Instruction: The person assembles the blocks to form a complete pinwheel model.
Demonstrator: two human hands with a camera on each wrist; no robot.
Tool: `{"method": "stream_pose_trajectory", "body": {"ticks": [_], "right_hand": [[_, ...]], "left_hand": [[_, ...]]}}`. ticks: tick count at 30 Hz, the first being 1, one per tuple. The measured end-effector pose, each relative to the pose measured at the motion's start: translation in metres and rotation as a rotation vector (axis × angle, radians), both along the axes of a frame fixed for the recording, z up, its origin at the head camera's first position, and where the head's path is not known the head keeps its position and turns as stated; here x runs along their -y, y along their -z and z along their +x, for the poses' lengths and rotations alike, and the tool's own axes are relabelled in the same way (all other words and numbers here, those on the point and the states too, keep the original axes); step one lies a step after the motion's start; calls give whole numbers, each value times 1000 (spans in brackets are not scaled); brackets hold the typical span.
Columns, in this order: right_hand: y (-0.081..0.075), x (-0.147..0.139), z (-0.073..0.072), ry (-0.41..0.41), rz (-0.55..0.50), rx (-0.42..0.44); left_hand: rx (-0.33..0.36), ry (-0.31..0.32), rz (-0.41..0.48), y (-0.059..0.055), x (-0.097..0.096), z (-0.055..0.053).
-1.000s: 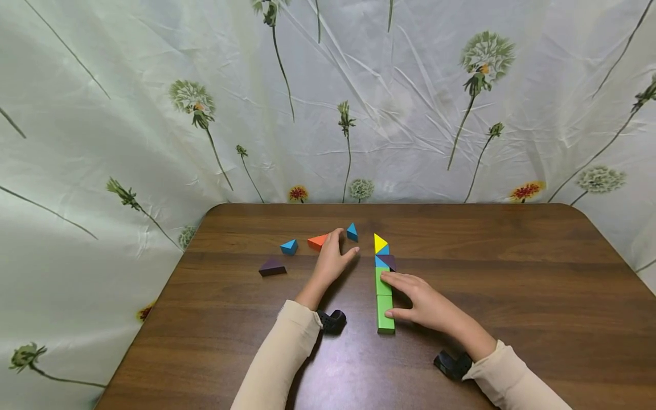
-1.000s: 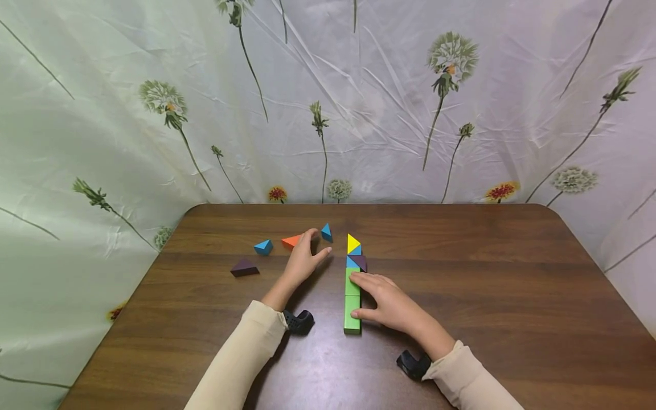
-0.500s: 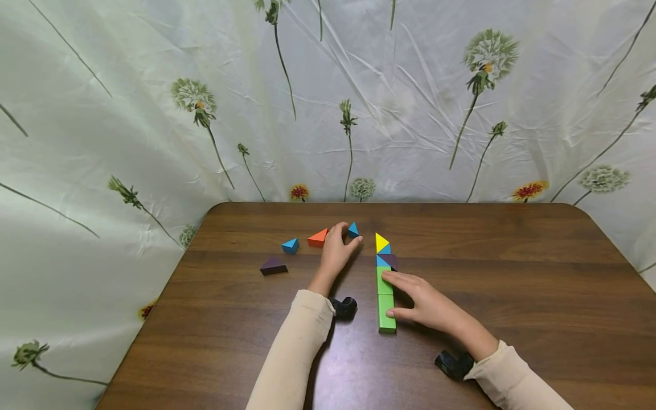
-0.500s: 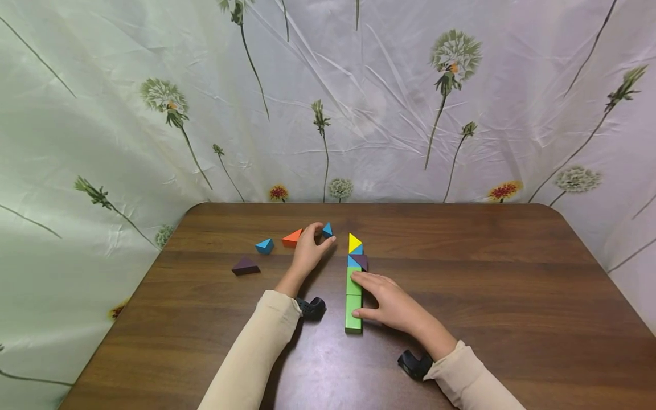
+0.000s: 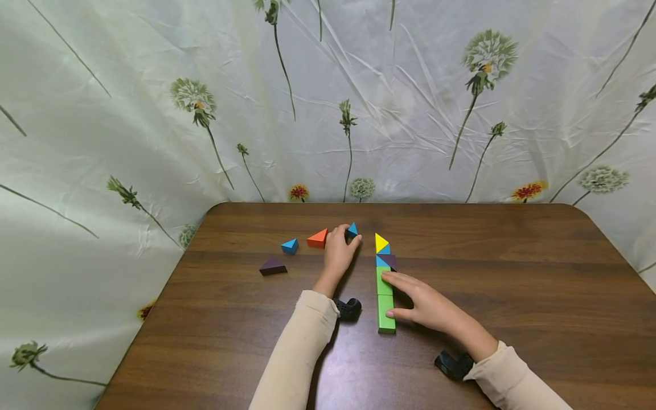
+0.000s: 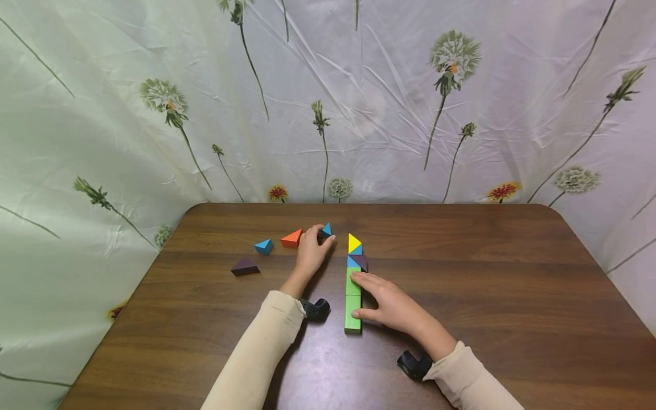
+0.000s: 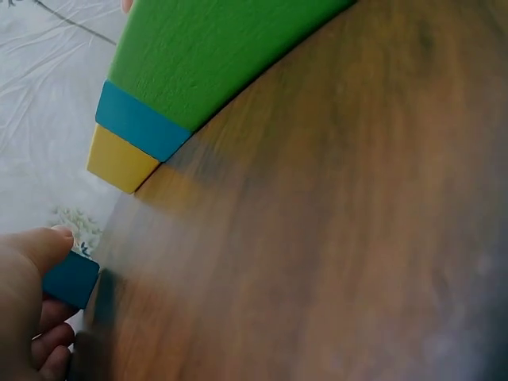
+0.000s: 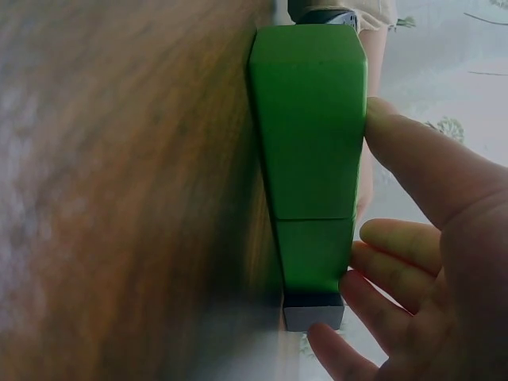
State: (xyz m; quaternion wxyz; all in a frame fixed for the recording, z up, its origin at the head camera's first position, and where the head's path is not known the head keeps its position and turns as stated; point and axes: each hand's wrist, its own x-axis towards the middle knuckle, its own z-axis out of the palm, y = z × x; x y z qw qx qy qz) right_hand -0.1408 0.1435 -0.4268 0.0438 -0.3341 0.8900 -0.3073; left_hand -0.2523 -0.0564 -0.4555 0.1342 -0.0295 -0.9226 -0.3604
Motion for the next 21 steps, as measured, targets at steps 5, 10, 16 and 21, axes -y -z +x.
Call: {"method": "stream_pose_trajectory", "body": {"ticks": [5,10,16,21], "right_hand": [[0,0,0,1,4,4],[-1,0,0,4,-3,13],[-1,0,1,5,-6,16],[-1,0,1,8,-7,19]], "left_hand": [[-13,37,56,1,3,0],[4,88,122,0,6,4],[-2,156,137,2,5,11],[-25,197,131,4,2,15]]}}
